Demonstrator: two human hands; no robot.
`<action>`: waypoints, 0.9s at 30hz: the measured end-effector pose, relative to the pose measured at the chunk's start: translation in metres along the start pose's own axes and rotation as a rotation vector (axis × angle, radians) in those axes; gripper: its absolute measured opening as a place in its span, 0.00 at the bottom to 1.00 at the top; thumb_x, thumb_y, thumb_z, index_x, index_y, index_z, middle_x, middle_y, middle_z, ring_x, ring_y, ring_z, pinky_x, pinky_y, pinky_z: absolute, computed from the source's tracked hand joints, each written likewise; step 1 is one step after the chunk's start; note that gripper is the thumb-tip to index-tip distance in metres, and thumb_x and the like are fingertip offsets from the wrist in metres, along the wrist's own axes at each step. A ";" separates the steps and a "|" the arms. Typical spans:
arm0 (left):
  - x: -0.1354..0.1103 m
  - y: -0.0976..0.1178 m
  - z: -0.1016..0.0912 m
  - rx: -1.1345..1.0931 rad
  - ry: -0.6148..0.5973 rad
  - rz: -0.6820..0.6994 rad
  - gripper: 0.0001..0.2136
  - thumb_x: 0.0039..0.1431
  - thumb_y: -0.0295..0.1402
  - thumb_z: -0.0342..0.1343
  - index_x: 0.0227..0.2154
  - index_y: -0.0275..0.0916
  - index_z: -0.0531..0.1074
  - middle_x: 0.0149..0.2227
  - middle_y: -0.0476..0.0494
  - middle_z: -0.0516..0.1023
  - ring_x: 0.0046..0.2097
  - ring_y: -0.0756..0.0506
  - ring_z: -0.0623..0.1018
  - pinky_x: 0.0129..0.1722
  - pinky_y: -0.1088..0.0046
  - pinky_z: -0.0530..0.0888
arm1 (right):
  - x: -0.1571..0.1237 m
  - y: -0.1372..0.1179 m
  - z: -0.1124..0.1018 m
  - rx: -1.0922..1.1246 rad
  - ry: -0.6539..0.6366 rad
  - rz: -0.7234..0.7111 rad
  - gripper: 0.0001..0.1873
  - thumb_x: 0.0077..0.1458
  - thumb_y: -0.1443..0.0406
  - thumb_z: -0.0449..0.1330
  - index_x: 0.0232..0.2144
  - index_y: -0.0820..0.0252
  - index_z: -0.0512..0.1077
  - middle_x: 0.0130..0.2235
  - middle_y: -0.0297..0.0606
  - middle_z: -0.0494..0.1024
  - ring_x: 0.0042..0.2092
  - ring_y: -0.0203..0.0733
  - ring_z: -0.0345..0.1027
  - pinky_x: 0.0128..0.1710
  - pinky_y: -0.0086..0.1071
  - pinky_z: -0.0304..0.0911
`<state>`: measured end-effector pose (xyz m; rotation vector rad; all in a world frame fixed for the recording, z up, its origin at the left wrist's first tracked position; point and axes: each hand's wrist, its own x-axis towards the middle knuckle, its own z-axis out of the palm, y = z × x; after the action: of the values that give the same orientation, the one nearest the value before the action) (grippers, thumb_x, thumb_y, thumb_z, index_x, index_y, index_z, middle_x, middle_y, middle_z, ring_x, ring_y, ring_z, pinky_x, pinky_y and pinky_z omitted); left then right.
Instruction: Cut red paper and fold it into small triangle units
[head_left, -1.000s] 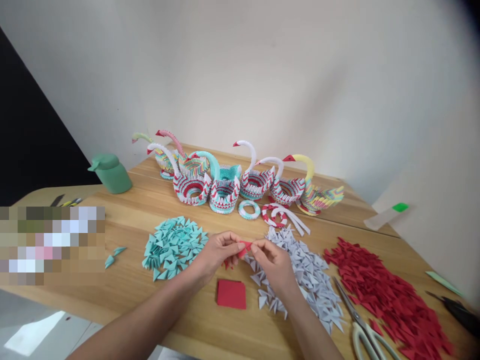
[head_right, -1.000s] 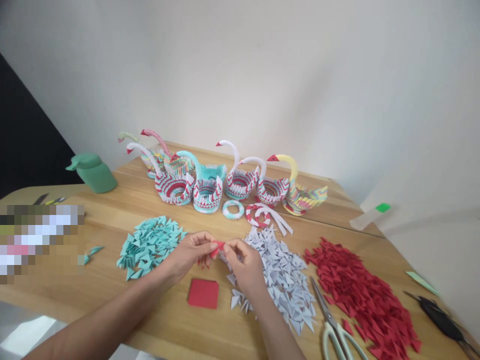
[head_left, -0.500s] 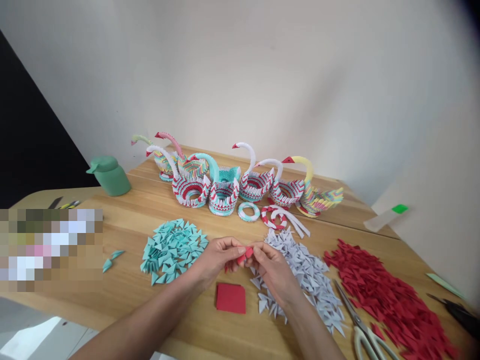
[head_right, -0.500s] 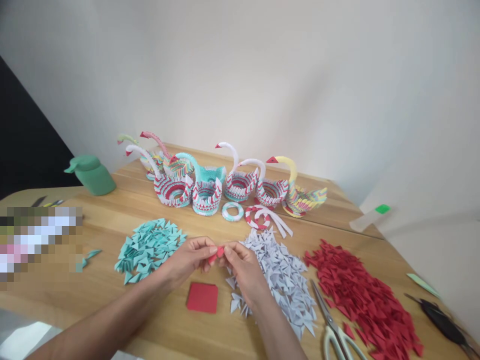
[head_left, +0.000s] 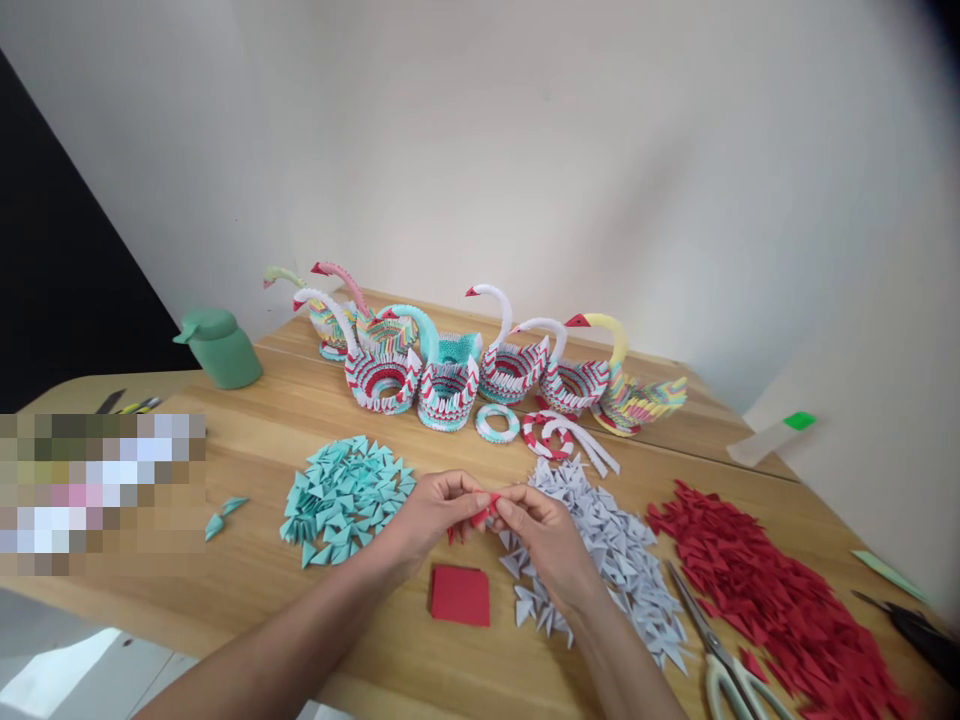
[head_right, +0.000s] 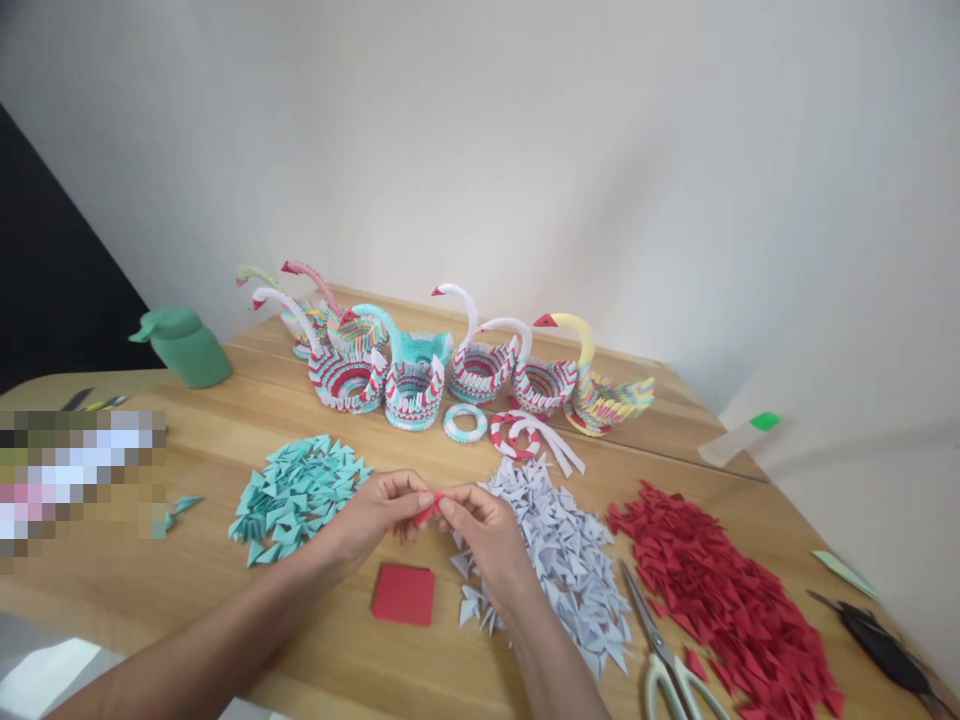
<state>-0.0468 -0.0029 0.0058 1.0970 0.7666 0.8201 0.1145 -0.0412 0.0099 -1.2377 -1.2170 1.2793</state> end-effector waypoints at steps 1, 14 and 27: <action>0.000 0.000 0.000 0.006 0.005 0.001 0.16 0.47 0.44 0.62 0.24 0.34 0.69 0.19 0.52 0.71 0.17 0.55 0.66 0.17 0.80 0.60 | 0.000 -0.001 0.000 -0.013 0.001 -0.001 0.15 0.51 0.55 0.62 0.30 0.62 0.75 0.26 0.36 0.74 0.31 0.38 0.66 0.34 0.32 0.60; -0.001 -0.002 0.003 0.169 0.118 0.111 0.16 0.47 0.45 0.60 0.23 0.35 0.68 0.17 0.53 0.68 0.17 0.55 0.64 0.17 0.80 0.63 | 0.000 -0.002 0.005 -0.200 0.090 -0.083 0.15 0.50 0.55 0.61 0.27 0.61 0.73 0.23 0.32 0.71 0.25 0.34 0.61 0.25 0.27 0.55; 0.002 0.001 -0.003 0.052 -0.051 0.006 0.16 0.52 0.44 0.57 0.23 0.35 0.67 0.18 0.51 0.71 0.17 0.55 0.67 0.18 0.80 0.62 | -0.002 -0.006 -0.004 -0.284 0.063 -0.143 0.12 0.55 0.58 0.58 0.34 0.60 0.74 0.29 0.36 0.76 0.31 0.40 0.68 0.33 0.31 0.62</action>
<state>-0.0486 0.0000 0.0058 1.1632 0.7453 0.7782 0.1186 -0.0430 0.0157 -1.3536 -1.4495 0.9796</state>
